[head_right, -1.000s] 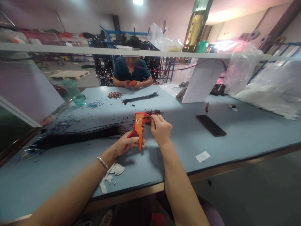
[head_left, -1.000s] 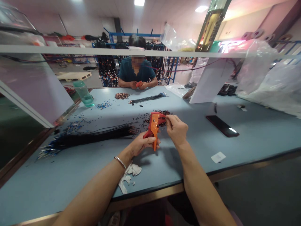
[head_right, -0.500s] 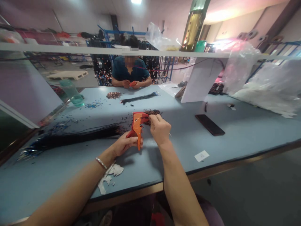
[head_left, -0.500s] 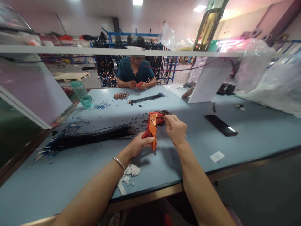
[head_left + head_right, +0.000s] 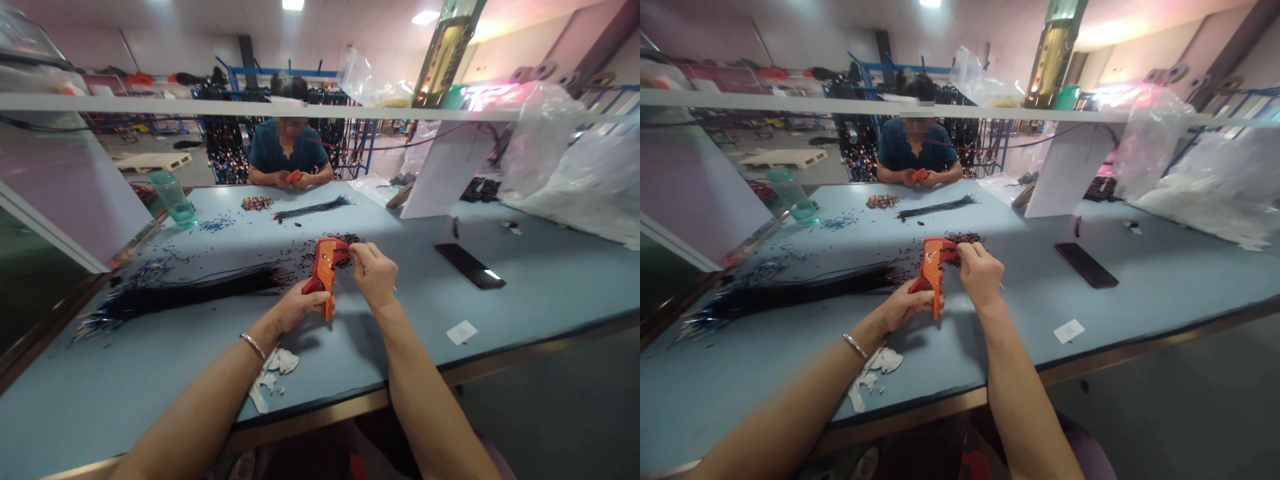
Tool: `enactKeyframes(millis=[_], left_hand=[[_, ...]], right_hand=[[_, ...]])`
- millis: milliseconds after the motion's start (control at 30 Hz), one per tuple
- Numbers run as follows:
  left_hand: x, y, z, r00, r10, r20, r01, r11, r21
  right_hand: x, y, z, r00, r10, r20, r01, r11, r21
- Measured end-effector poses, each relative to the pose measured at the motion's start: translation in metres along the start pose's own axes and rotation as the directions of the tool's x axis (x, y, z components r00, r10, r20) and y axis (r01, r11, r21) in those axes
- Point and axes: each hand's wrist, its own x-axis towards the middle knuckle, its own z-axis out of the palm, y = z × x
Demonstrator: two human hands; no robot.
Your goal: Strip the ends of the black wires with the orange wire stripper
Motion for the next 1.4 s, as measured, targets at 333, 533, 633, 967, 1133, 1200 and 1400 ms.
enactKeyframes(millis=[333, 533, 633, 967, 1133, 1200, 1400], left_hand=[[0.0014, -0.0041, -0.0022, 1.0, 0.011, 0.01, -0.011, 1.0, 0.022], [0.0006, -0.002, -0.0005, 1.0, -0.001, 0.005, 0.001, 0.999, 0.039], [0.0008, -0.0009, 0.0007, 1.0, -0.007, -0.004, 0.008, 0.999, 0.049], [0.0009, -0.0018, 0.0006, 1.0, -0.012, -0.013, 0.013, 0.998, 0.061], [0.0013, -0.0029, -0.0004, 1.0, -0.011, 0.003, 0.011, 0.998, 0.07], [0.0011, -0.0028, -0.0001, 1.0, -0.012, 0.005, 0.011, 0.998, 0.069], [0.0003, -0.0009, 0.0031, 1.0, -0.015, -0.028, 0.017, 0.997, 0.075]], right_hand=[[-0.0004, -0.0004, 0.0005, 1.0, -0.007, -0.024, 0.008, 1.0, 0.015], [-0.0002, 0.0006, 0.0015, 1.0, 0.008, -0.007, -0.008, 0.998, 0.06], [0.0, 0.0006, 0.0018, 1.0, 0.014, 0.006, -0.015, 0.996, 0.093], [-0.0004, 0.0024, 0.0019, 0.999, 0.028, 0.035, -0.033, 0.988, 0.151], [-0.0003, 0.0046, 0.0026, 0.998, 0.031, 0.057, -0.038, 0.99, 0.135], [-0.0004, 0.0054, 0.0023, 0.997, 0.029, 0.071, -0.037, 0.992, 0.124], [-0.0001, 0.005, 0.0001, 0.996, 0.022, 0.084, -0.032, 0.992, 0.125]])
